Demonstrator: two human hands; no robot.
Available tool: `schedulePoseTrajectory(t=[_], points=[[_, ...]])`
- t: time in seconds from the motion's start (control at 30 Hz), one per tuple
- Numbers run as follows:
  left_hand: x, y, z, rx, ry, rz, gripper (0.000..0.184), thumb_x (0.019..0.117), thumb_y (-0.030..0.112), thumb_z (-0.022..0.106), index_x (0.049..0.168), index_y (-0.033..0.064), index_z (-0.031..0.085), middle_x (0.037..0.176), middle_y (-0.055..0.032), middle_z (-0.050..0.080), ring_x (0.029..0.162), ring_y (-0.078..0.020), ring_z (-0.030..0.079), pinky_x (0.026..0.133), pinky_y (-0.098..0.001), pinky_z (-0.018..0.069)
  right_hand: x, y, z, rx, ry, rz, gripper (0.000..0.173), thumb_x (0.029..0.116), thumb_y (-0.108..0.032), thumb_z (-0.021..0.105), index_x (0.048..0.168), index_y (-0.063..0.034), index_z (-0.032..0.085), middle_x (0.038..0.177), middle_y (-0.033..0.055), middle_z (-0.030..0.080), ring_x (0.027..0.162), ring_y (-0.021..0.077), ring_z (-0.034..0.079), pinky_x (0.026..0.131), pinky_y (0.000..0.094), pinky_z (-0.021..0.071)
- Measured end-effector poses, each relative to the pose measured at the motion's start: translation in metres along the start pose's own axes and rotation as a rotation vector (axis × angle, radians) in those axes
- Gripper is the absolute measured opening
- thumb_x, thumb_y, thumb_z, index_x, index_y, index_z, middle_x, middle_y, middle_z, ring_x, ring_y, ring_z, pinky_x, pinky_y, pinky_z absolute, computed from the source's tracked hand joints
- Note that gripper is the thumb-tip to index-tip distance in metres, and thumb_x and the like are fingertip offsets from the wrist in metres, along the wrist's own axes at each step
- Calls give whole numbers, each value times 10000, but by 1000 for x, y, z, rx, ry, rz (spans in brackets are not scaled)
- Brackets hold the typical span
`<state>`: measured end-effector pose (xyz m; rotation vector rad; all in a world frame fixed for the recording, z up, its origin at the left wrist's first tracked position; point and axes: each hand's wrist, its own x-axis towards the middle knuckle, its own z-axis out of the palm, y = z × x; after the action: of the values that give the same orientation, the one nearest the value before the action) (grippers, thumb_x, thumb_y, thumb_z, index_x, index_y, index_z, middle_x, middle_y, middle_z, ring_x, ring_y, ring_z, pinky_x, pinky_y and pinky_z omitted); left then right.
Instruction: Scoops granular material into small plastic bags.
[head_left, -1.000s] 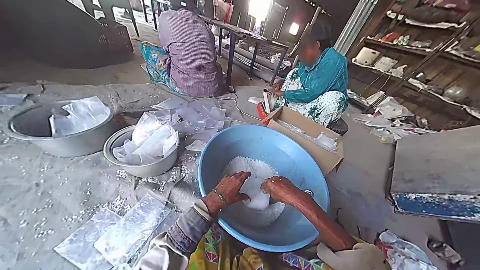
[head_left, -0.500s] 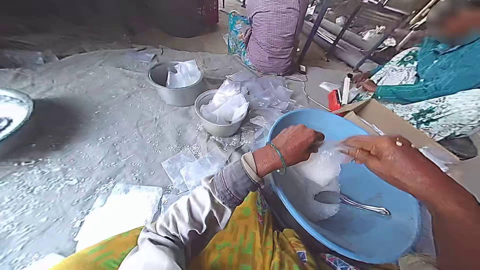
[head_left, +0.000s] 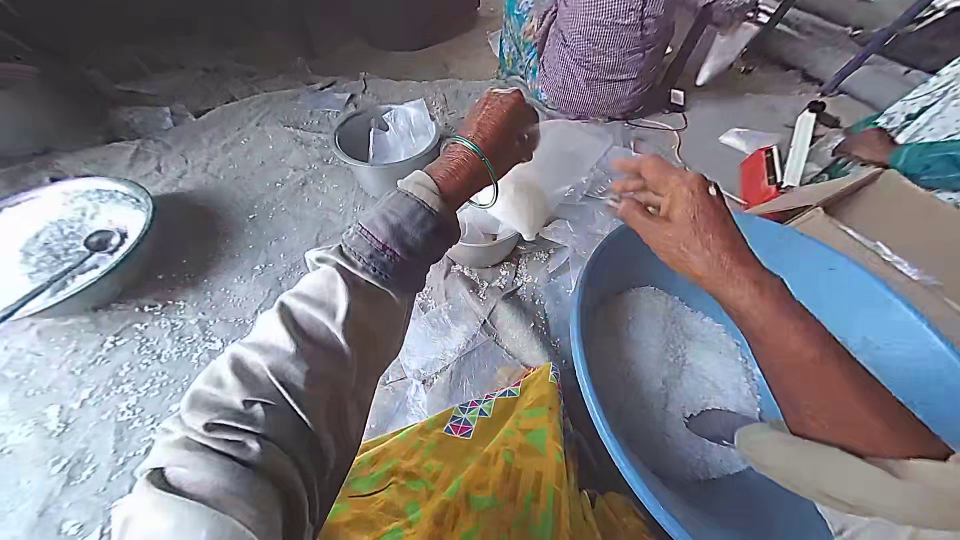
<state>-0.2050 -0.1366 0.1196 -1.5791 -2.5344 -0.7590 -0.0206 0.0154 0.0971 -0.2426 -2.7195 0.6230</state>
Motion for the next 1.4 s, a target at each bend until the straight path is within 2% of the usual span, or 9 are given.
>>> schedulePoseTrajectory(t=[0.23, 0.4, 0.67, 0.83, 1.0, 1.1, 1.2, 1.3, 1.4], points=[[61, -74, 55, 13, -44, -281, 302, 1017, 77, 589, 1240, -118, 648, 1316, -340, 618, 1319, -486, 549, 1131, -623, 381, -72, 60, 29, -74, -53, 101, 327, 1041, -102, 577, 1322, 59, 624, 1181, 267, 693, 1062, 397, 705, 929, 549, 553], [66, -94, 101, -51, 18, -462, 708, 931, 35, 712, 1528, -105, 359, 1519, -351, 445, 1409, -499, 461, 1162, -607, 366, -128, 87, 38, -86, -151, 183, 335, 1028, -100, 552, 1301, 77, 631, 1185, 290, 682, 1018, 420, 706, 880, 549, 562], [27, -72, 126, -67, 225, -331, 568, 1006, 21, 571, 1520, -117, 375, 1565, -331, 405, 1430, -470, 453, 1151, -563, 389, -158, 101, 34, -138, -240, 329, 366, 1018, -72, 601, 1349, 85, 596, 1268, 353, 609, 1090, 516, 639, 911, 626, 501], [8, -58, 175, 59, 33, -27, 537, 998, 111, 637, 1455, -123, 477, 1524, -330, 468, 1473, -505, 380, 1130, -673, 342, -146, 148, 12, -295, -129, 340, 402, 1006, -91, 630, 1350, 111, 578, 1342, 413, 532, 1250, 620, 505, 1003, 738, 399], [36, -36, 225, 135, -207, 6, 702, 949, 236, 747, 1489, -99, 448, 1574, -320, 403, 1520, -498, 290, 1105, -747, 301, -137, 208, -22, -291, -81, 587, 446, 1024, -112, 636, 1385, 126, 527, 1329, 440, 509, 1259, 629, 480, 1007, 755, 363], [69, -29, 259, 154, -271, -2, 836, 892, 307, 809, 1526, -66, 411, 1598, -299, 377, 1540, -501, 233, 1094, -788, 266, -149, 213, -14, -274, -32, 566, 409, 1042, -110, 585, 1379, 118, 543, 1330, 428, 528, 1254, 611, 504, 1030, 723, 371], [96, -21, 285, 98, -309, 2, 676, 949, 125, 713, 1535, -39, 418, 1602, -284, 382, 1540, -516, 218, 1106, -828, 175, -158, 221, 4, -269, -31, 491, 381, 1016, -58, 597, 1348, 126, 567, 1291, 425, 555, 1216, 609, 535, 1024, 702, 401], [98, 3, 285, -17, -441, -119, 447, 1099, 75, 441, 1530, -45, 415, 1563, -293, 435, 1475, -509, 363, 1144, -716, 273, -154, 215, 8, -228, -49, 467, 383, 1009, -62, 613, 1342, 124, 577, 1262, 396, 594, 1174, 577, 578, 1010, 676, 425], [87, 3, 285, -231, -533, -260, 414, 1112, 95, 422, 1465, -117, 468, 1492, -335, 498, 1422, -467, 462, 1191, -548, 338, -150, 209, 6, -205, -32, 454, 380, 1013, -77, 611, 1339, 119, 583, 1248, 377, 611, 1162, 561, 589, 999, 666, 433]])
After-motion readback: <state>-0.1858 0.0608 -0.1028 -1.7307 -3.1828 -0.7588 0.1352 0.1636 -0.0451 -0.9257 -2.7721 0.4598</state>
